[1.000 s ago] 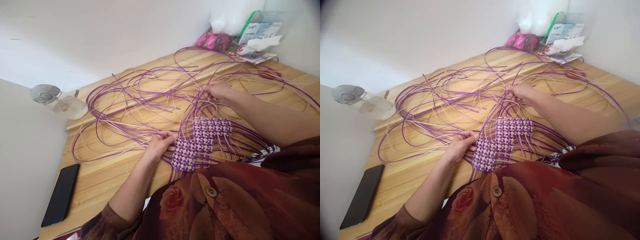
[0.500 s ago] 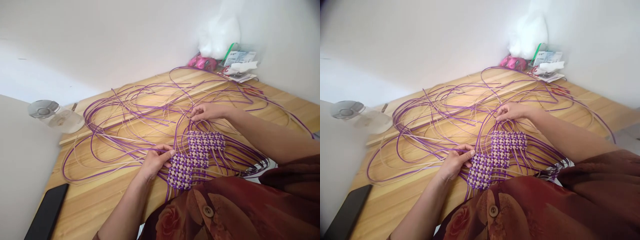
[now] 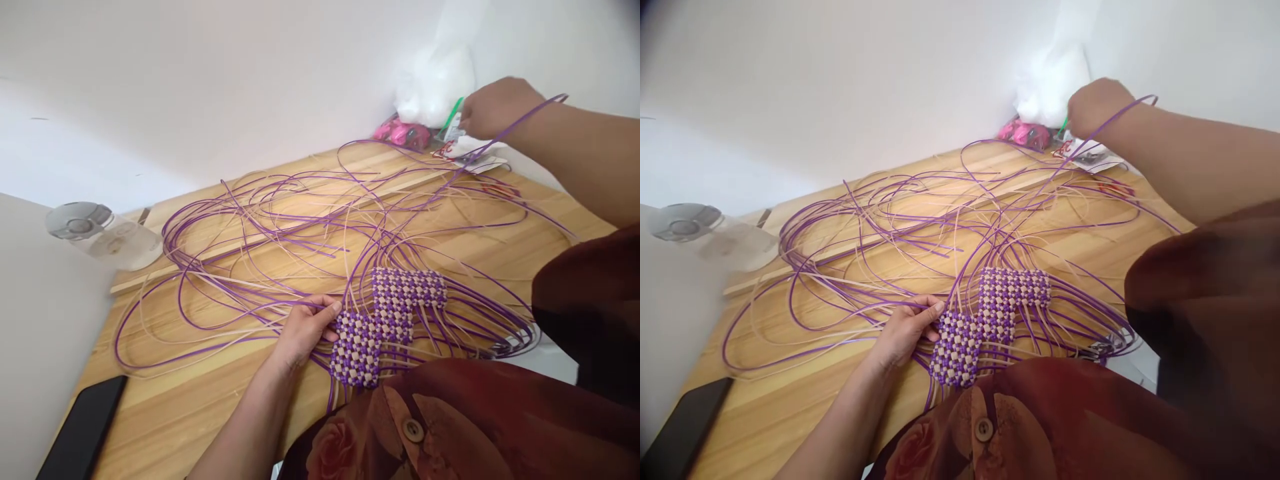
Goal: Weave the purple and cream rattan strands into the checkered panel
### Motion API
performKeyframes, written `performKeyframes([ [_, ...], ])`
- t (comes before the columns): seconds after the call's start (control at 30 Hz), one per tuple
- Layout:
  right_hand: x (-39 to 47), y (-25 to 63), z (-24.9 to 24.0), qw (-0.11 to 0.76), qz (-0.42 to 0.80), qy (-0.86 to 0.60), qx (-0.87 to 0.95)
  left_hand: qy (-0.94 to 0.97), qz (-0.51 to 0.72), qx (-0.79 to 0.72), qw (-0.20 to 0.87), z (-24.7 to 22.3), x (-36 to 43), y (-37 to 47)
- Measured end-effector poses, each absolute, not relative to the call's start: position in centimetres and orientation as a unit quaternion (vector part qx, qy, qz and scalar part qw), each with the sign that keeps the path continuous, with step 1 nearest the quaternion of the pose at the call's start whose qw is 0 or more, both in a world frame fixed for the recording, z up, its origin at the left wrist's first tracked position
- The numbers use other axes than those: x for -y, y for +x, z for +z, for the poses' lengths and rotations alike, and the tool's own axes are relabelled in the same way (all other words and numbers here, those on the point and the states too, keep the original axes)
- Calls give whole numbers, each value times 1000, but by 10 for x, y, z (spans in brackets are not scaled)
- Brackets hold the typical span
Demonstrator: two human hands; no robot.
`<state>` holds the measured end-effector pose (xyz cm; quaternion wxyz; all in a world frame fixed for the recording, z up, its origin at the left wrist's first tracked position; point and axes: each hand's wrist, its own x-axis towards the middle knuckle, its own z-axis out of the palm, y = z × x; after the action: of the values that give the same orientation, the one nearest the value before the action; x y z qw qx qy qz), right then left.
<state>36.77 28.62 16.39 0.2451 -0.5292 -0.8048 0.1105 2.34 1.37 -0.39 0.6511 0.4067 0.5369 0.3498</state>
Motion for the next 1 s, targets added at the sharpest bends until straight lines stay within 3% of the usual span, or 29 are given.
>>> performKeyframes([
  [0.13,-204,316,110,33,275,-494,824,412,351,-525,657,-4,-15,22],
  [0.2,-153,284,81,-140,481,-389,773,416,353,-524,654,-4,-15,22],
  [0.23,-133,270,70,-158,539,-367,741,418,355,-525,651,-4,-14,22],
  [0.33,-107,250,54,-98,563,-381,727,419,358,-530,644,-4,-14,22],
  [0.5,-170,304,82,-34,418,-488,766,421,360,-529,643,-7,-14,23],
  [0.6,-219,361,126,160,201,-643,722,414,361,-530,647,-7,-14,23],
  [0.67,-240,392,153,319,12,-635,704,404,362,-534,649,-8,-15,23],
  [0.7,-246,402,163,350,-43,-615,705,400,362,-535,650,-8,-15,23],
  [0.77,-253,413,169,336,-74,-606,717,395,361,-537,652,-9,-15,23],
  [0.87,-246,404,150,256,9,-648,717,393,359,-537,654,-10,-15,22],
  [1.0,-199,357,103,282,100,-573,763,398,358,-536,652,-10,-15,22],
])
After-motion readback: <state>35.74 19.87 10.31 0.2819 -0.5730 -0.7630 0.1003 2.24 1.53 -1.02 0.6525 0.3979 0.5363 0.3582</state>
